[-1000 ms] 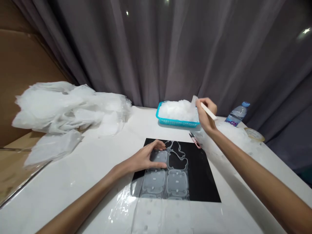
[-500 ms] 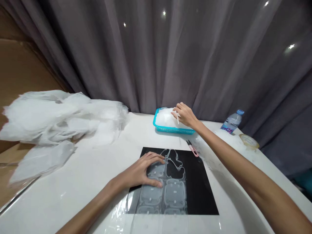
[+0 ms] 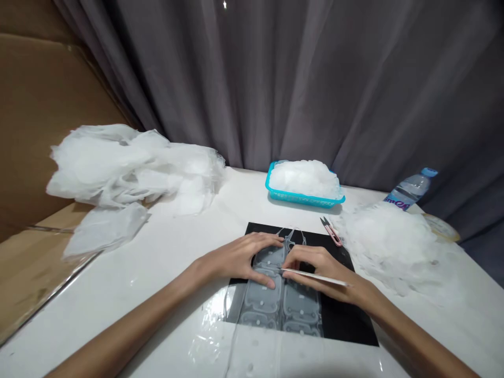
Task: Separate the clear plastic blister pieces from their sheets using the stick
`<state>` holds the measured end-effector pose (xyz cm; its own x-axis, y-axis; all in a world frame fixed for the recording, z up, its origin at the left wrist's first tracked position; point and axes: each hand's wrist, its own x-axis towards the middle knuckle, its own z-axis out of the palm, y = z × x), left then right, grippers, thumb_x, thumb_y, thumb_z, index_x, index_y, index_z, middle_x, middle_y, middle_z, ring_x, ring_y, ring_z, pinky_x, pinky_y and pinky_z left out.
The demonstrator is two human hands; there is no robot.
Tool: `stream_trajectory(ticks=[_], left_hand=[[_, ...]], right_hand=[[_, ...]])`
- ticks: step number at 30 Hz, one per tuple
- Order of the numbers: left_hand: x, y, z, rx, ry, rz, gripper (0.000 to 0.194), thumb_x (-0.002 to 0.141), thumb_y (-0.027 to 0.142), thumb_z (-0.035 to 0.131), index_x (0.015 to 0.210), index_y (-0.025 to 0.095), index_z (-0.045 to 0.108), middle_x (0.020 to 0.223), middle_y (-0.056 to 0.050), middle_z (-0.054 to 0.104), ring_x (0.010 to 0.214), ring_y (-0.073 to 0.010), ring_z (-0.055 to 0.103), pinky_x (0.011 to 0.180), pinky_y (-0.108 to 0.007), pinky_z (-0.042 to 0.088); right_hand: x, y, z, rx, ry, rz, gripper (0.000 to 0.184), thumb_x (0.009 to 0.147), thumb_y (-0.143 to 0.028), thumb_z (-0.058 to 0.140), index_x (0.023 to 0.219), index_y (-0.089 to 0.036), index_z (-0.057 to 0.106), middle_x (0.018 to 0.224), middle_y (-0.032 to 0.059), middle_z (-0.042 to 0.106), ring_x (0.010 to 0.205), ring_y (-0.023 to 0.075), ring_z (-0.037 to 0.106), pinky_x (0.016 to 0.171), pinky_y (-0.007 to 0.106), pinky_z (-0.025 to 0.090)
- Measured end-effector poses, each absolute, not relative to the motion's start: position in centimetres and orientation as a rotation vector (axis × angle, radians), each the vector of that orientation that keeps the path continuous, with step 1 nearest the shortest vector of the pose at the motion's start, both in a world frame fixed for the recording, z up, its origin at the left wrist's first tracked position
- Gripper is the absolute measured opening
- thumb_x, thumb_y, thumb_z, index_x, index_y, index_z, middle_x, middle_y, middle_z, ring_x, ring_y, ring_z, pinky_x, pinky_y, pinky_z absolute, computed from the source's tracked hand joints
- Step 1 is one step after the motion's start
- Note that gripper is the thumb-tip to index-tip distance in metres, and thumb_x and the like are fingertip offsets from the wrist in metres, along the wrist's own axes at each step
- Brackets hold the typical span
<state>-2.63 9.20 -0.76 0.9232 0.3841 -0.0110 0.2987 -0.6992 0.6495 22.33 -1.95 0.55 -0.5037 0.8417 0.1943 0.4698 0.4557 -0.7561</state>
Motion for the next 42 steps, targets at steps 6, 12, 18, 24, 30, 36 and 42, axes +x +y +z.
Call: stream_trajectory(ticks=[6,12,18,24,30,36,42], left_hand=[[-2.8,9.0,-1.6,2.627,0.501,0.333,0.083,0.080,0.075,0.074,0.144,0.025,0.059,0.155,-0.012,0.056,0.146,-0.0370,0.046,0.121,-0.054,0.033],[-3.2,8.1,-2.1,2.658,0.559,0.436,0.078,0.081,0.076,0.071,0.140,0.026,0.063,0.139,-0.009,0.067,0.129,-0.0329,0.057,0.111,-0.049,0.040],[-3.9,7.9,-2.3,2.531,0.602,0.368,0.075,0.087,0.072,0.069,0.148,0.031,0.058,0.147,-0.007,0.062,0.136,-0.0333,0.053,0.115,-0.051,0.038],[-3.8,7.6,-2.4,2.591,0.603,0.408,0.075,0.087,0.074,0.067,0.146,0.029,0.059,0.146,-0.008,0.063,0.134,-0.0328,0.055,0.114,-0.050,0.038],[-4.0,7.6,-2.8,2.611,0.588,0.427,0.075,0.087,0.073,0.067,0.148,0.031,0.056,0.147,-0.007,0.063,0.133,-0.0325,0.055,0.114,-0.049,0.037],[-4.0,7.5,-2.6,2.616,0.588,0.399,0.075,0.088,0.073,0.065,0.149,0.032,0.054,0.147,-0.006,0.063,0.137,-0.0319,0.054,0.119,-0.051,0.032],[-4.0,7.3,-2.7,2.593,0.595,0.397,0.073,0.090,0.072,0.064,0.150,0.031,0.053,0.152,-0.007,0.059,0.139,-0.0318,0.052,0.117,-0.048,0.036]], right_hand=[[20.7,-1.3,-2.4,-1.035,-2.110,0.736,0.006,0.103,-0.029,0.063,0.104,-0.024,0.067,0.105,0.0004,0.069,0.102,0.0168,0.064,0.094,0.031,0.049],[20.5,-1.8,-2.9,-1.056,-2.128,0.686,0.007,0.104,-0.028,0.062,0.107,-0.023,0.067,0.109,0.0018,0.070,0.107,0.0174,0.065,0.098,0.032,0.051],[20.4,-2.1,-2.9,-1.082,-2.147,0.599,0.008,0.105,-0.027,0.059,0.108,-0.024,0.066,0.108,0.0023,0.071,0.105,0.0178,0.066,0.096,0.033,0.052],[19.6,-2.1,-3.2,-1.039,-2.253,0.357,0.011,0.107,-0.026,0.054,0.108,-0.021,0.064,0.106,0.0064,0.072,0.102,0.0207,0.068,0.089,0.034,0.055],[19.0,-2.5,-2.9,-1.047,-2.310,0.129,0.014,0.108,-0.022,0.051,0.108,-0.019,0.064,0.102,0.0075,0.074,0.097,0.0204,0.070,0.084,0.033,0.057],[19.8,-3.3,-3.0,-1.082,-2.334,0.053,0.015,0.107,-0.020,0.051,0.110,-0.019,0.066,0.104,0.0083,0.076,0.098,0.0204,0.071,0.084,0.033,0.058],[19.5,-2.4,-4.6,-1.036,-2.377,-0.208,0.020,0.109,-0.023,0.050,0.105,-0.020,0.069,0.099,0.0062,0.077,0.088,0.0184,0.069,0.075,0.030,0.052]])
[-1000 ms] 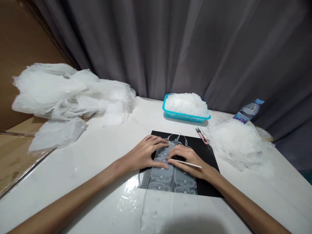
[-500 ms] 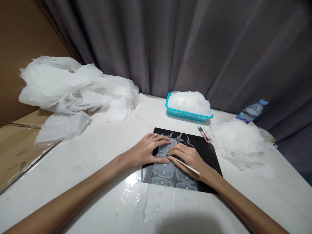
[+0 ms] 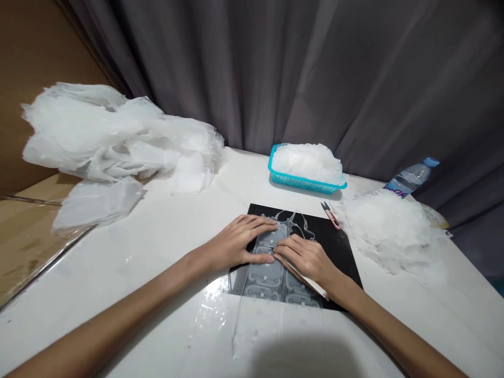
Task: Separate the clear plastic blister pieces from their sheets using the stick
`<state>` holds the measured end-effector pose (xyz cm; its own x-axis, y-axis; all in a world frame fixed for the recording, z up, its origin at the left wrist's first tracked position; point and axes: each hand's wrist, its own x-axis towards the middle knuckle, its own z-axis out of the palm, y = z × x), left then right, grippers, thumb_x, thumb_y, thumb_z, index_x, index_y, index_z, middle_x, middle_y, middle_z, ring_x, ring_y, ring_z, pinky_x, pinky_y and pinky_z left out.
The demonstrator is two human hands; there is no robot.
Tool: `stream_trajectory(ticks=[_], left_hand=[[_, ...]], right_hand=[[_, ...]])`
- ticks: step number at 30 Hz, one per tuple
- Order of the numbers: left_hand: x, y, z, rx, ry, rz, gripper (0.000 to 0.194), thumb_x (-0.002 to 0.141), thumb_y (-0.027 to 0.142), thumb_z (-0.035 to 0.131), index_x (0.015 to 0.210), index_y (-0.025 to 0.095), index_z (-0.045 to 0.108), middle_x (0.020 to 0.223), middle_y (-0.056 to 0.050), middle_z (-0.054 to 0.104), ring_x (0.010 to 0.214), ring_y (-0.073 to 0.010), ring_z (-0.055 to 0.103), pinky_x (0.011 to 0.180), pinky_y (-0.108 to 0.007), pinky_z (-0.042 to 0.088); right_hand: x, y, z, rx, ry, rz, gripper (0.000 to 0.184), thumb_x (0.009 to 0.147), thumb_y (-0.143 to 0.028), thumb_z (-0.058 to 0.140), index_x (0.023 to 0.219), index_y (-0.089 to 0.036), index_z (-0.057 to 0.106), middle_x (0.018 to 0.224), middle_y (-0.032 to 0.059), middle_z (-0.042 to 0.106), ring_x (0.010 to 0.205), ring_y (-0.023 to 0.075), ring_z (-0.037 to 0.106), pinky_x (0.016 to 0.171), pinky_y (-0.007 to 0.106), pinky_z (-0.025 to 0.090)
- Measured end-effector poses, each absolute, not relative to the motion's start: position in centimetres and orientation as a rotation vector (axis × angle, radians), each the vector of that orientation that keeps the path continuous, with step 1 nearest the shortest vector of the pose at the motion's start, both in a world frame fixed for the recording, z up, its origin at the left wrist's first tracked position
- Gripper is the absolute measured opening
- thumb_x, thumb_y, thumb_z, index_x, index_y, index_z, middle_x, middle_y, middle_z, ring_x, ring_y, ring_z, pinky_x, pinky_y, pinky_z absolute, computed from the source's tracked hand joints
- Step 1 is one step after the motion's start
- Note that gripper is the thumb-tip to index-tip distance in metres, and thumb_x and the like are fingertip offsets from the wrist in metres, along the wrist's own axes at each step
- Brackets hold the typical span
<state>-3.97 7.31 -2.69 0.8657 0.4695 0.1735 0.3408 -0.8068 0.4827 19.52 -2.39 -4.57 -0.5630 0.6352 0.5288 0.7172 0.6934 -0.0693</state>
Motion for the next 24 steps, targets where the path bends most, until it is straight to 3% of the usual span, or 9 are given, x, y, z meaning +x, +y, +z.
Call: stream_trajectory(ticks=[5,12,17,21,24], left_hand=[[-4.1,7.4,-3.0,2.559,0.580,0.431,0.071,0.090,0.069,0.067,0.150,0.032,0.054,0.153,-0.006,0.058,0.140,-0.0325,0.051,0.118,-0.047,0.034],[-4.1,7.4,-2.6,2.581,0.569,0.365,0.071,0.092,0.069,0.064,0.153,0.034,0.049,0.157,-0.004,0.055,0.141,-0.0318,0.051,0.120,-0.048,0.032],[-4.2,7.4,-2.8,2.565,0.573,0.368,0.072,0.091,0.069,0.065,0.152,0.034,0.049,0.156,-0.005,0.056,0.142,-0.0327,0.049,0.119,-0.048,0.033],[-4.3,7.3,-2.8,2.528,0.553,0.397,0.071,0.093,0.066,0.065,0.154,0.036,0.045,0.158,-0.005,0.053,0.144,-0.0328,0.047,0.120,-0.049,0.033],[-4.3,7.0,-2.5,2.527,0.663,0.472,0.081,0.086,0.072,0.069,0.150,0.029,0.046,0.153,-0.010,0.052,0.138,-0.0353,0.047,0.115,-0.050,0.039]], right_hand=[[18.8,-1.4,-4.9,-1.015,-2.388,-0.296,0.019,0.108,-0.021,0.050,0.096,-0.019,0.065,0.095,0.0055,0.074,0.082,0.0181,0.067,0.073,0.031,0.047],[19.4,-3.1,-3.6,-1.167,-2.441,-0.145,0.022,0.109,-0.018,0.046,0.091,-0.021,0.059,0.090,0.0050,0.069,0.082,0.0181,0.063,0.069,0.030,0.047],[19.3,-2.9,-4.1,-1.109,-2.448,-0.261,0.021,0.108,-0.018,0.049,0.091,-0.021,0.059,0.093,0.0052,0.071,0.082,0.0193,0.062,0.066,0.032,0.046],[18.4,-2.3,-4.7,-1.154,-2.429,-0.231,0.016,0.109,-0.023,0.048,0.109,-0.019,0.063,0.100,0.0088,0.070,0.092,0.0232,0.065,0.080,0.036,0.053],[18.2,-2.4,-5.0,-1.223,-2.429,-0.253,0.025,0.108,-0.026,0.049,0.128,-0.016,0.060,0.108,0.0125,0.069,0.101,0.0265,0.066,0.085,0.039,0.056]])
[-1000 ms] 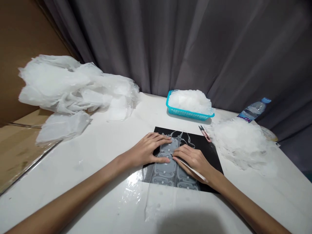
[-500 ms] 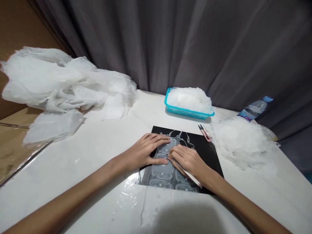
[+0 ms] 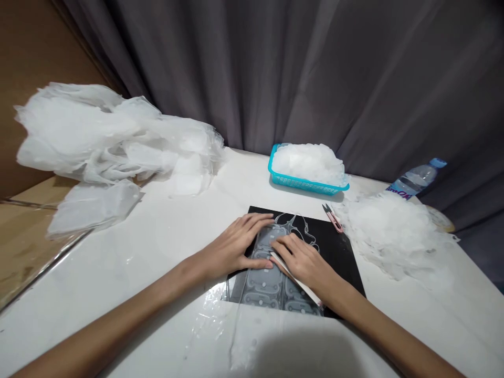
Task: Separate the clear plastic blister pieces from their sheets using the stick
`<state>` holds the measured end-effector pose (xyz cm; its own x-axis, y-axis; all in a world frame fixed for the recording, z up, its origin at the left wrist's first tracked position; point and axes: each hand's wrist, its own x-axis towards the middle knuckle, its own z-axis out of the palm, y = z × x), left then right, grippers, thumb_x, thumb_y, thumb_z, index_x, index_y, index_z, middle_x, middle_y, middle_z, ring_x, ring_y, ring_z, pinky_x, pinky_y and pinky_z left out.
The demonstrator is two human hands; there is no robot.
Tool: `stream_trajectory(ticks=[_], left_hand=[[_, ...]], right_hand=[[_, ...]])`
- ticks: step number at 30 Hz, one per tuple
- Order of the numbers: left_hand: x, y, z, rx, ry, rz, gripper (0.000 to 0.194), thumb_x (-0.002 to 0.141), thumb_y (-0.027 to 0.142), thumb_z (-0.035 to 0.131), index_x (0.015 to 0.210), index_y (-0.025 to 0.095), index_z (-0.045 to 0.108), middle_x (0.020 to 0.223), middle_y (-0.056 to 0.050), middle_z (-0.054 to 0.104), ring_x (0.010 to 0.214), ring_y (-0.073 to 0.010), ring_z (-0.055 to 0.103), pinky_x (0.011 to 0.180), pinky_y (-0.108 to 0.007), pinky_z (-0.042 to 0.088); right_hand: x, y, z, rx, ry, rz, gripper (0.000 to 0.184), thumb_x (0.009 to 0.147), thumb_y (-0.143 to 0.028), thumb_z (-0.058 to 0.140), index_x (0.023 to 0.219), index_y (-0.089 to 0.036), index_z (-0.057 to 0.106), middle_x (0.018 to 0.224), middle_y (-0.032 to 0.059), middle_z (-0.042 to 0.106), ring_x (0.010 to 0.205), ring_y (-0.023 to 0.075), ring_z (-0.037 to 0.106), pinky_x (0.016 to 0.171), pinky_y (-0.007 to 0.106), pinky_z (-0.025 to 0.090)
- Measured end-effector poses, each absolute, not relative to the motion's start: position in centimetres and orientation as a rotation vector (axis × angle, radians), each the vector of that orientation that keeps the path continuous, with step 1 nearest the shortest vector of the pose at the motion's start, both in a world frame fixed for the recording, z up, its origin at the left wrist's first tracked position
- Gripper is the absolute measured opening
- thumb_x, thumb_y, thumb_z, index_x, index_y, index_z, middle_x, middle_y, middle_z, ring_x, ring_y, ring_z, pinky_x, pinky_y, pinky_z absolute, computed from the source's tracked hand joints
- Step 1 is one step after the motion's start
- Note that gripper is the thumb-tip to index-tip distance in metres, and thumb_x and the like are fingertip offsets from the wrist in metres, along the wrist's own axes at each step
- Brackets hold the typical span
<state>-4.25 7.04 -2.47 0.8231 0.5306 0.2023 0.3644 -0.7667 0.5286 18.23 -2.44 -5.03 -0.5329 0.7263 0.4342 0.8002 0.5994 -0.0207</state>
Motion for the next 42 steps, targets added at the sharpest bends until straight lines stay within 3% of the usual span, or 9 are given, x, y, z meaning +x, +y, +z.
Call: stream_trajectory(ticks=[7,13,17,23,26,29,33,36,42], left_hand=[[-3.4,5.3,-2.0,2.217,1.064,0.480,0.058,0.084,0.078,0.066,0.077,0.021,0.054,0.082,-0.003,0.056,0.085,-0.0252,0.052,0.075,-0.037,0.043],[-2.8,5.2,-2.0,1.763,0.836,0.363,0.048,0.093,0.061,0.062,0.070,0.018,0.063,0.071,0.001,0.048,0.066,-0.0157,0.044,0.063,-0.029,0.032],[-3.5,5.9,-2.0,1.964,0.892,0.300,0.055,0.090,0.059,0.065,0.056,0.020,0.047,0.063,0.003,0.038,0.065,-0.0160,0.040,0.062,-0.029,0.028],[-4.0,6.3,-2.3,2.109,0.991,0.271,0.052,0.091,0.063,0.064,0.064,0.020,0.053,0.065,0.001,0.048,0.065,-0.0175,0.048,0.062,-0.030,0.035],[-3.6,6.4,-2.2,2.165,1.108,0.641,0.056,0.079,0.066,0.079,0.109,0.020,0.063,0.103,-0.008,0.065,0.094,-0.0266,0.062,0.078,-0.037,0.048],[-2.9,6.6,-1.8,2.172,0.908,0.854,0.081,0.082,0.055,0.083,0.147,0.027,0.044,0.137,-0.012,0.059,0.123,-0.0299,0.057,0.101,-0.044,0.047],[-2.0,6.7,-1.5,1.963,0.757,0.680,0.026,0.098,0.048,0.068,0.105,0.022,0.070,0.097,-0.003,0.071,0.090,-0.0204,0.066,0.081,-0.033,0.050],[-1.6,6.5,-1.3,1.672,0.892,0.685,0.036,0.090,0.050,0.077,0.081,0.017,0.066,0.078,0.000,0.064,0.071,-0.0152,0.059,0.066,-0.028,0.045],[-1.5,6.1,-0.6,1.370,0.851,0.680,0.036,0.083,0.048,0.084,0.089,0.015,0.070,0.076,-0.001,0.067,0.070,-0.0138,0.060,0.063,-0.023,0.046]], right_hand=[[18.8,-2.5,-4.4,-1.172,-2.333,-0.289,0.029,0.106,-0.016,0.050,0.133,-0.013,0.060,0.106,0.0132,0.071,0.100,0.0259,0.068,0.086,0.038,0.059],[18.9,-1.7,-3.4,-1.131,-2.215,-0.116,0.023,0.105,-0.017,0.051,0.121,-0.016,0.067,0.100,0.0105,0.073,0.094,0.0229,0.069,0.086,0.036,0.058],[23.0,1.6,-2.6,-1.280,-1.757,0.106,0.024,0.107,-0.028,0.049,0.099,-0.020,0.071,0.094,0.0070,0.073,0.087,0.0212,0.069,0.080,0.035,0.056],[26.8,3.1,1.2,-1.328,-1.721,0.427,0.020,0.102,-0.034,0.060,0.097,-0.022,0.076,0.099,0.0045,0.073,0.093,0.0206,0.067,0.082,0.033,0.052],[24.9,1.7,3.0,-1.223,-1.832,0.725,0.020,0.101,-0.035,0.063,0.100,-0.022,0.078,0.097,0.0040,0.072,0.091,0.0193,0.067,0.083,0.032,0.053],[22.8,0.6,4.0,-1.145,-1.917,0.944,0.020,0.101,-0.035,0.065,0.107,-0.023,0.080,0.096,0.0031,0.072,0.089,0.0177,0.067,0.081,0.030,0.053],[22.2,0.2,4.1,-1.165,-1.810,0.956,0.028,0.103,-0.036,0.062,0.127,-0.029,0.074,0.100,0.0016,0.072,0.086,0.0164,0.066,0.075,0.028,0.053],[22.4,0.6,2.8,-1.229,-1.709,0.674,0.027,0.107,-0.034,0.053,0.120,-0.027,0.076,0.105,0.0046,0.070,0.097,0.0189,0.065,0.087,0.032,0.052],[21.0,0.6,-0.7,-1.068,-2.049,0.504,0.019,0.104,-0.028,0.061,0.117,-0.021,0.072,0.098,0.0063,0.064,0.095,0.0210,0.060,0.088,0.035,0.049]])
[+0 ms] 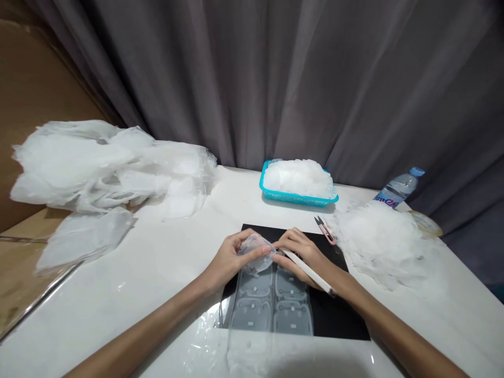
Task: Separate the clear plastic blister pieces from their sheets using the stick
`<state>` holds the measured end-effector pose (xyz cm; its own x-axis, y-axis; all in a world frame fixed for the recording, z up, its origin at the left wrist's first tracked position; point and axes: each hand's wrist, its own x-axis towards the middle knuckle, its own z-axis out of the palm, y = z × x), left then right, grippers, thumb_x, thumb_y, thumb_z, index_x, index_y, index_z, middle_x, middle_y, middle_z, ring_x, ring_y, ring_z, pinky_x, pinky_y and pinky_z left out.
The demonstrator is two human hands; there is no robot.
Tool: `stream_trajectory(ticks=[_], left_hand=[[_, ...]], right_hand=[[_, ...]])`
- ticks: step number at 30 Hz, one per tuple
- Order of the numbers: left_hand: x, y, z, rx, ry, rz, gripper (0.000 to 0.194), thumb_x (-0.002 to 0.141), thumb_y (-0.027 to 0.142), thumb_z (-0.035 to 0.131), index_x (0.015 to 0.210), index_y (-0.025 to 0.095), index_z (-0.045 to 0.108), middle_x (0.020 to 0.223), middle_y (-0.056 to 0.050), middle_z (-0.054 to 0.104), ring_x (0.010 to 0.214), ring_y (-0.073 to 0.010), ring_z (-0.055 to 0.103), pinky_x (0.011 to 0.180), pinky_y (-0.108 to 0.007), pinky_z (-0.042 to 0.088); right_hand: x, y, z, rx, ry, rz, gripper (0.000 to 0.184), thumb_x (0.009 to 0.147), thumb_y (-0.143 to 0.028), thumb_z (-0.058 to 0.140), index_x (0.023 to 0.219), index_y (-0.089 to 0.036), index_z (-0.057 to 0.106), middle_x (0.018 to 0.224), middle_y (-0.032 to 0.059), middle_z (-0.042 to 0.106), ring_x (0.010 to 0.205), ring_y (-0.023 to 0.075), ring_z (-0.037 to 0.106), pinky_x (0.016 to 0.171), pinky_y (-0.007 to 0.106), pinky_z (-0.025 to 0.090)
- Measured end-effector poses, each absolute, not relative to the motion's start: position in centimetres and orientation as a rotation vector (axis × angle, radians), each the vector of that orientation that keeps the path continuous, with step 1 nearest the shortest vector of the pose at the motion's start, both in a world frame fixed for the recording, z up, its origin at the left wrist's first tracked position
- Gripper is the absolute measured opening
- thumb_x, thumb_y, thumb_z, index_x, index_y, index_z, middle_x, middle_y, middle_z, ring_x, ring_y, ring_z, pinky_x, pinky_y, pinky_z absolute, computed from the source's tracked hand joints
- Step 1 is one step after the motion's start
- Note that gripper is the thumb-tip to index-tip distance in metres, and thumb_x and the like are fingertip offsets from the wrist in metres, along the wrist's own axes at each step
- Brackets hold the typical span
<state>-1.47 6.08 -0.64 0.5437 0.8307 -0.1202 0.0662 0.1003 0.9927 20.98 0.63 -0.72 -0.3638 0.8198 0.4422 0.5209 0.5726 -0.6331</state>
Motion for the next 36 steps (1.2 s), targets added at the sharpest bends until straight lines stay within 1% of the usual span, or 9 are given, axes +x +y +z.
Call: stream_trajectory(ticks=[6,10,13,17,20,21,24,29,36], left_hand=[[-1.7,5.9,-0.9,1.320,0.808,0.666,0.037,0.083,0.047,0.084,0.088,0.015,0.066,0.076,0.000,0.068,0.068,-0.0124,0.062,0.062,-0.021,0.048],[-1.6,5.8,-1.3,1.264,0.783,0.683,0.036,0.088,0.047,0.081,0.092,0.017,0.060,0.079,-0.002,0.072,0.067,-0.0129,0.065,0.061,-0.021,0.049],[-1.6,5.5,-1.2,1.192,0.788,0.711,0.035,0.091,0.046,0.078,0.096,0.018,0.057,0.079,-0.001,0.072,0.067,-0.0123,0.065,0.061,-0.020,0.049],[-1.5,5.3,-0.9,1.138,0.781,0.751,0.034,0.092,0.046,0.077,0.097,0.018,0.057,0.082,0.000,0.070,0.067,-0.0097,0.063,0.060,-0.018,0.048],[-1.6,5.4,-1.0,1.107,0.758,0.760,0.038,0.086,0.040,0.084,0.100,0.019,0.056,0.086,0.001,0.070,0.070,-0.0101,0.064,0.063,-0.018,0.051],[-1.6,5.4,-1.1,1.102,0.753,0.756,0.041,0.083,0.037,0.088,0.101,0.019,0.056,0.088,0.001,0.070,0.073,-0.0109,0.065,0.065,-0.019,0.052],[-1.8,5.6,-1.5,1.118,0.732,0.726,0.046,0.077,0.031,0.093,0.101,0.020,0.054,0.092,0.000,0.072,0.078,-0.0126,0.067,0.069,-0.021,0.055],[-1.9,5.7,-1.0,1.155,0.686,0.655,0.041,0.084,0.032,0.087,0.102,0.022,0.051,0.091,-0.001,0.073,0.077,-0.0150,0.069,0.068,-0.024,0.055],[-1.9,5.6,-0.5,1.226,0.645,0.659,0.031,0.091,0.032,0.079,0.100,0.021,0.051,0.084,0.000,0.069,0.071,-0.0124,0.064,0.062,-0.021,0.048]], right_hand=[[20.6,0.1,-1.5,-1.067,-2.038,0.502,0.015,0.105,-0.020,0.056,0.110,-0.022,0.070,0.098,0.0047,0.065,0.094,0.0197,0.060,0.087,0.034,0.049],[20.4,-0.3,-1.6,-1.174,-1.776,0.242,0.019,0.104,-0.016,0.055,0.114,-0.023,0.069,0.099,0.0046,0.065,0.096,0.0199,0.061,0.087,0.035,0.049],[19.9,-1.2,-1.8,-1.236,-1.598,0.127,0.018,0.104,-0.014,0.054,0.105,-0.023,0.069,0.094,0.0035,0.065,0.091,0.0189,0.062,0.085,0.034,0.049],[18.9,-2.4,-3.1,-1.215,-1.713,0.266,0.008,0.100,-0.020,0.062,0.105,-0.022,0.068,0.095,0.0045,0.064,0.090,0.0196,0.062,0.083,0.034,0.050],[18.1,-2.6,-4.2,-1.202,-1.789,0.402,0.023,0.094,-0.027,0.073,0.116,-0.021,0.066,0.101,0.0052,0.062,0.093,0.0207,0.061,0.086,0.035,0.050],[18.0,-2.5,-4.4,-1.195,-1.768,0.455,0.023,0.094,-0.027,0.073,0.115,-0.022,0.066,0.100,0.0044,0.062,0.092,0.0200,0.061,0.085,0.034,0.050],[17.8,-2.2,-4.4,-1.164,-1.634,0.596,0.006,0.097,-0.024,0.068,0.102,-0.024,0.067,0.093,0.0008,0.060,0.086,0.0166,0.060,0.081,0.031,0.048],[18.2,-1.9,-3.9,-1.116,-1.595,0.749,0.003,0.096,-0.025,0.067,0.095,-0.023,0.065,0.090,-0.0010,0.057,0.083,0.0153,0.058,0.079,0.030,0.045],[18.4,-2.1,-3.6,-1.086,-1.655,0.799,0.008,0.096,-0.027,0.067,0.091,-0.022,0.063,0.089,0.0000,0.057,0.082,0.0158,0.057,0.077,0.030,0.044]])
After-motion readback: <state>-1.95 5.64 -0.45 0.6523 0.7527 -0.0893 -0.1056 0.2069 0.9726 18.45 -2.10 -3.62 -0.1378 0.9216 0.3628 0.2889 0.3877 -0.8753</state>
